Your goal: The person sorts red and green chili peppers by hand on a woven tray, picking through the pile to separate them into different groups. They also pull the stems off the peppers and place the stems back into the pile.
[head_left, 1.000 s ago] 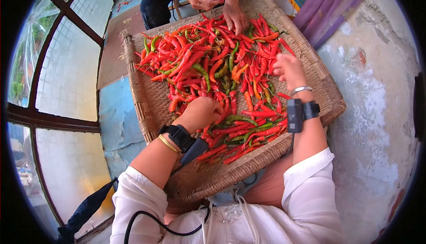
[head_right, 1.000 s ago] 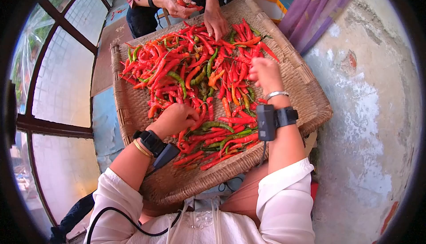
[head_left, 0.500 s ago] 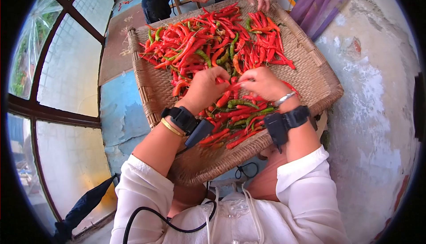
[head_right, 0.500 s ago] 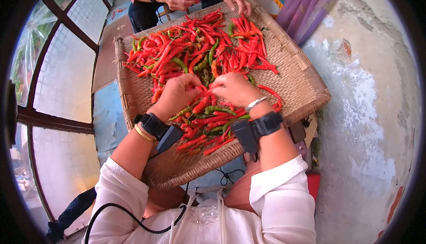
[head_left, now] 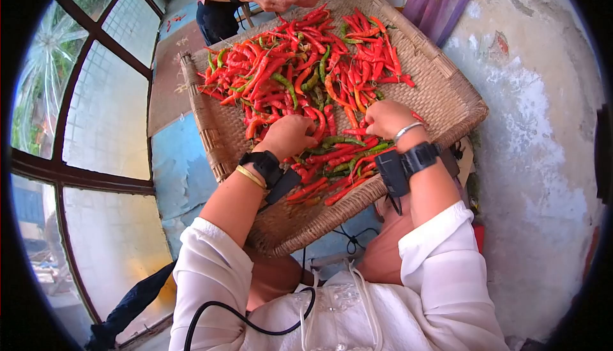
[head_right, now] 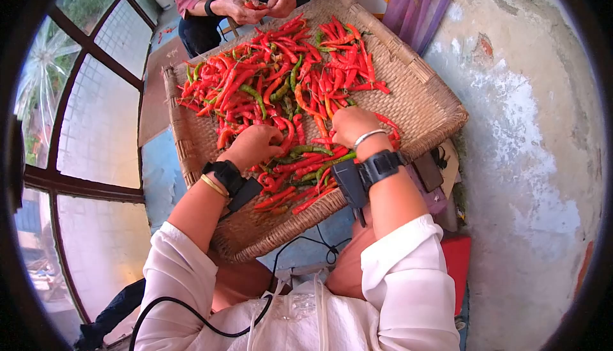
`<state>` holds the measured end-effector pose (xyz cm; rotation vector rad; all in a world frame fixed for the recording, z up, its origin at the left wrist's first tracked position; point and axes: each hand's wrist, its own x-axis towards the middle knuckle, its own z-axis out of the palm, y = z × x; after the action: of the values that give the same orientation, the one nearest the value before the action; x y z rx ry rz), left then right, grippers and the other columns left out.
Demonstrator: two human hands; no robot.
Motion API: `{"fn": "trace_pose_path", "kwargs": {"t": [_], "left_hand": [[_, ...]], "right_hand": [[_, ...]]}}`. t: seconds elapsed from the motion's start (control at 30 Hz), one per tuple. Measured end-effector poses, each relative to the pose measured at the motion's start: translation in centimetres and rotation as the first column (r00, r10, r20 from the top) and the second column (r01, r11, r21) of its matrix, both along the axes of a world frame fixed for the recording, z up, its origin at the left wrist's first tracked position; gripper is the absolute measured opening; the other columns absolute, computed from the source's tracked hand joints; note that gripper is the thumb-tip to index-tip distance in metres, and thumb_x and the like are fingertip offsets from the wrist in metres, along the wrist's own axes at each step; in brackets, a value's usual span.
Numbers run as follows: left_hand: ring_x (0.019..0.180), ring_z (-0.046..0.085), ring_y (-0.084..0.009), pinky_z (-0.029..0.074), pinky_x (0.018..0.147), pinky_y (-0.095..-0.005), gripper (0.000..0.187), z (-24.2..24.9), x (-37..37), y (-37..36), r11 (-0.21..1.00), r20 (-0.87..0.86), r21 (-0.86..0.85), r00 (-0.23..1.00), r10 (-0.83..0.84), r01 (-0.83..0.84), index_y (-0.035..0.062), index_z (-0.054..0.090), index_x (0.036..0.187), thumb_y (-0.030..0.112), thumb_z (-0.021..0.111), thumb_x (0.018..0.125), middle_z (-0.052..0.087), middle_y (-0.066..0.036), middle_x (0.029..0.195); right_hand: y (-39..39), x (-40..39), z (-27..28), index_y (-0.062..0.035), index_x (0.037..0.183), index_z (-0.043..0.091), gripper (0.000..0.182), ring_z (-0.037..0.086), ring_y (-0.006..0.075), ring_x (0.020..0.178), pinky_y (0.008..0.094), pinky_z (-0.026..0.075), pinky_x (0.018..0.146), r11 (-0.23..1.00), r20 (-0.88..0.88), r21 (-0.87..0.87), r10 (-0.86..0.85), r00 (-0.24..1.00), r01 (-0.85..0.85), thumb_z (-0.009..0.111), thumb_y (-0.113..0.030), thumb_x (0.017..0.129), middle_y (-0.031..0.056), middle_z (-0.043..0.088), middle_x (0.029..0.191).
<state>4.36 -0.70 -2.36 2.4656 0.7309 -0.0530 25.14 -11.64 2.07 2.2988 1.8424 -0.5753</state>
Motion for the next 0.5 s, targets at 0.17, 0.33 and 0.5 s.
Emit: {"fn": "trace_pose_path", "kwargs": {"t": [0.17,0.33,0.5], "left_hand": [[0.085,0.058,-0.029,0.047,0.07,-0.04,0.031,0.0,0.4,-0.9,0.979,-0.147,0.201,0.989,-0.01,0.04,0.0048,0.059,0.09,0.027,0.065,0.07,0.06,-0.012,0.087],[0.083,0.058,-0.0295,0.047,0.069,-0.0399,0.026,0.9,0.6,-1.3,0.985,-0.141,0.171,0.99,-0.011,0.035,0.0047,0.06,0.085,0.025,0.063,0.069,0.059,-0.013,0.085],[0.077,0.059,-0.0301,0.047,0.066,-0.0399,0.02,1.3,0.6,-0.4,0.999,-0.156,0.03,0.988,0.016,-0.012,0.0042,0.062,0.077,0.021,0.06,0.068,0.061,-0.014,0.077]], "right_hand": [[1.5,-1.2,-2.4,-0.0061,0.085,0.065,0.022,0.06,0.0285,0.088,0.0387,0.048,0.075,0.99,0.14,-0.139,0.006,0.99,0.014,0.067,-0.019,0.067,0.0127,0.063,0.091],[1.3,-0.5,-0.7,-0.0044,0.082,0.065,0.018,0.06,0.0309,0.084,0.0402,0.048,0.073,1.0,0.106,0.001,-0.019,0.994,0.019,0.058,-0.017,0.07,0.015,0.063,0.088],[1.0,4.0,0.7,-0.0015,0.072,0.061,0.024,0.059,0.0294,0.059,0.038,0.048,0.058,0.897,-0.521,0.223,-0.222,0.824,0.383,0.058,-0.026,0.072,0.0167,0.059,0.068]]}}
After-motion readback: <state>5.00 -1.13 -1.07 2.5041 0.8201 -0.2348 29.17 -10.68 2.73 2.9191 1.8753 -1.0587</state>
